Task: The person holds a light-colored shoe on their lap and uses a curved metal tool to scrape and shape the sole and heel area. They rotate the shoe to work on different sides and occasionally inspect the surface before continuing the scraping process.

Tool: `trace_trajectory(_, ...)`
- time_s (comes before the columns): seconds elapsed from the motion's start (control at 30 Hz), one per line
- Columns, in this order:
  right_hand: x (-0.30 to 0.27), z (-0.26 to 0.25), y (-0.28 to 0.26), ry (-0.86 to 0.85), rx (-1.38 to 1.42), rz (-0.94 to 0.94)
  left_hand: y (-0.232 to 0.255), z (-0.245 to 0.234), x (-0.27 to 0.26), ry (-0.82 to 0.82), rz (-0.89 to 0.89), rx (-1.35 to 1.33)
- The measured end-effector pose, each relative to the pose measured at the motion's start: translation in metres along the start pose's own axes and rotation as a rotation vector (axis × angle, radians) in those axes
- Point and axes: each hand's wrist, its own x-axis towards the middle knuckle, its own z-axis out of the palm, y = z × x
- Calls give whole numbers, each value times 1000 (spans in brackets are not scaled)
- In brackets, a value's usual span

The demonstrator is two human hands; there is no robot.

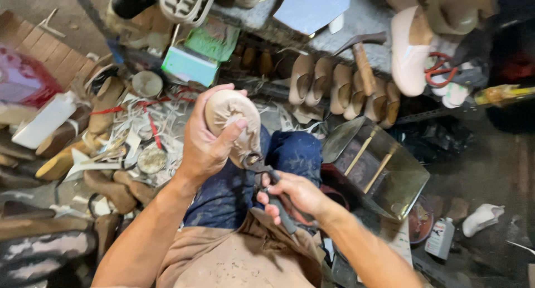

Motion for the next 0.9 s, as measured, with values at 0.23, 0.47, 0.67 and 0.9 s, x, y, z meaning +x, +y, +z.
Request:
trace_trajectory(0.23,-15,3,-9,125,-936,-557,-41,-40,19,278,-87,-173)
trace_trajectory(0.47,-4,-30,-117,937,-1146,-1539,-10,-37,4,91,-55,20)
trace_trajectory(0.67,0,-66,-212,694,-698,-890,13,-29,13,-31,-16,-175)
trace_trajectory(0.9,-49,19,-129,229,-584,-415,21,-7,16,-73,-32,-110)
